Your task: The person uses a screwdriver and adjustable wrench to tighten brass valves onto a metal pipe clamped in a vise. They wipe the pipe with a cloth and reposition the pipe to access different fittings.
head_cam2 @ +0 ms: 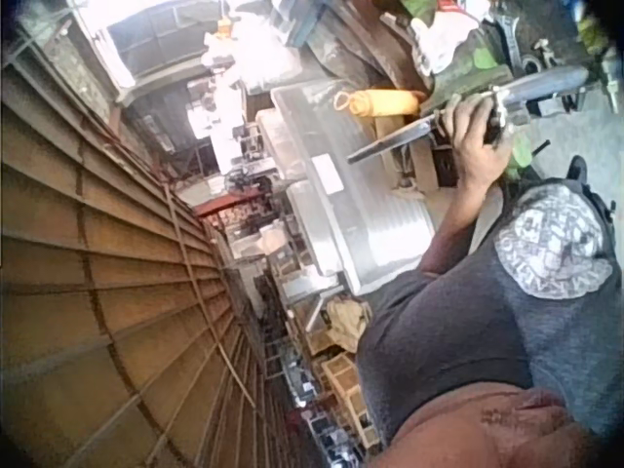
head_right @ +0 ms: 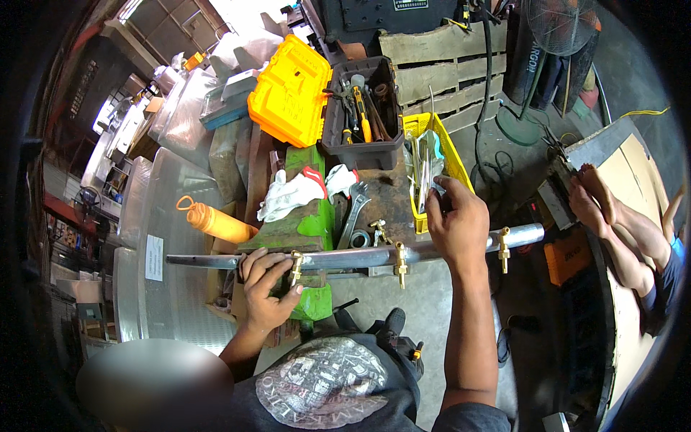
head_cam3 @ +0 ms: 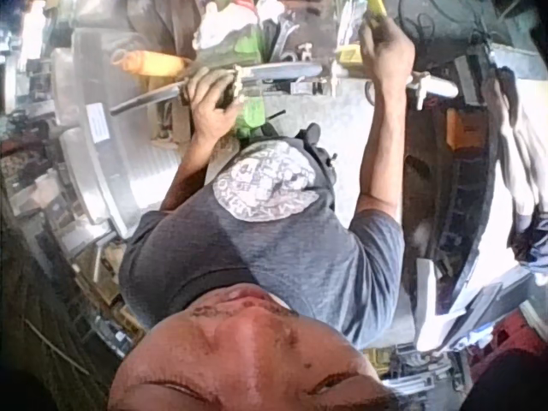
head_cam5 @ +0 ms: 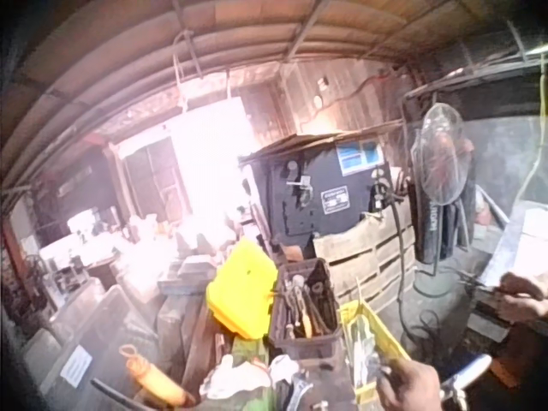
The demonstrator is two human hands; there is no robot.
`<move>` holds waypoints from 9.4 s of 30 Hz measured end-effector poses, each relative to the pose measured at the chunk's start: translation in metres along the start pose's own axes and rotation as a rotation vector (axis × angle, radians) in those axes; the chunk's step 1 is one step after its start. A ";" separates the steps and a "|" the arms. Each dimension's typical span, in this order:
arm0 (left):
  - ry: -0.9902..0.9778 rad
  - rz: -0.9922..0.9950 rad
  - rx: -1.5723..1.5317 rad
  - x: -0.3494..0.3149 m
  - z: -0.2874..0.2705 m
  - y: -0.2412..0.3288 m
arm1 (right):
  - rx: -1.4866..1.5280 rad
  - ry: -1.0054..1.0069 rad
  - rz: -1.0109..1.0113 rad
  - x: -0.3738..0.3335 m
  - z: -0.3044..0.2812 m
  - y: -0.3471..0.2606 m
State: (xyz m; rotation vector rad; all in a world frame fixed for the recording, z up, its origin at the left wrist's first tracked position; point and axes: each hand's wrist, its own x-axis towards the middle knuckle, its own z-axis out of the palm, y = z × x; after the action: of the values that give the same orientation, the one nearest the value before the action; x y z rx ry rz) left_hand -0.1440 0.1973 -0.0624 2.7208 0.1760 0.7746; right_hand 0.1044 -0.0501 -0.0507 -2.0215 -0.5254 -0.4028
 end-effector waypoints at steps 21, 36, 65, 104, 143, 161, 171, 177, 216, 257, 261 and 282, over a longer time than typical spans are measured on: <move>-0.258 -0.278 -0.220 0.056 -0.021 -0.064 | -0.114 -0.057 -0.072 -0.007 0.003 -0.006; -0.394 -0.652 0.219 0.066 -0.023 0.045 | -0.114 -0.152 0.082 -0.005 0.003 -0.006; -0.758 0.167 -0.191 0.103 -0.018 -0.027 | 0.452 -0.019 -0.053 -0.017 0.009 0.017; -0.449 -0.554 -0.313 -0.143 -0.047 -0.036 | 0.303 -0.348 0.149 -0.140 0.091 0.071; -1.718 -0.342 -1.904 -0.088 -0.013 -0.050 | 0.543 -0.120 0.703 -0.199 0.121 -0.187; -0.888 -0.200 -0.693 0.020 -0.129 -0.208 | 0.438 -0.024 0.858 -0.243 0.049 -0.126; -1.202 -0.544 -0.703 0.074 -0.132 -0.221 | 0.529 0.005 0.774 -0.205 0.031 -0.084; -0.660 -0.670 -0.679 0.113 -0.085 -0.224 | 0.496 0.331 0.366 -0.143 -0.008 -0.056; -0.340 0.577 -0.419 0.020 0.031 0.170 | -0.323 -0.097 0.004 -0.018 -0.010 0.002; 0.239 -0.063 -0.360 -0.107 -0.018 0.076 | -0.339 -0.275 -0.219 -0.025 -0.019 0.006; 0.637 -0.308 -0.462 -0.149 0.013 0.068 | -0.339 -0.309 -0.139 -0.020 -0.017 0.000; 0.645 -0.868 -0.142 0.036 -0.047 -0.119 | -0.359 -0.221 -0.191 -0.020 -0.013 0.002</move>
State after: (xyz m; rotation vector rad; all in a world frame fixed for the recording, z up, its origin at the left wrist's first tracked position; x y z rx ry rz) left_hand -0.1424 0.3287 -0.0451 1.8496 1.2627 1.2367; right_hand 0.0875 -0.0660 -0.0559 -2.3861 -0.8362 -0.4133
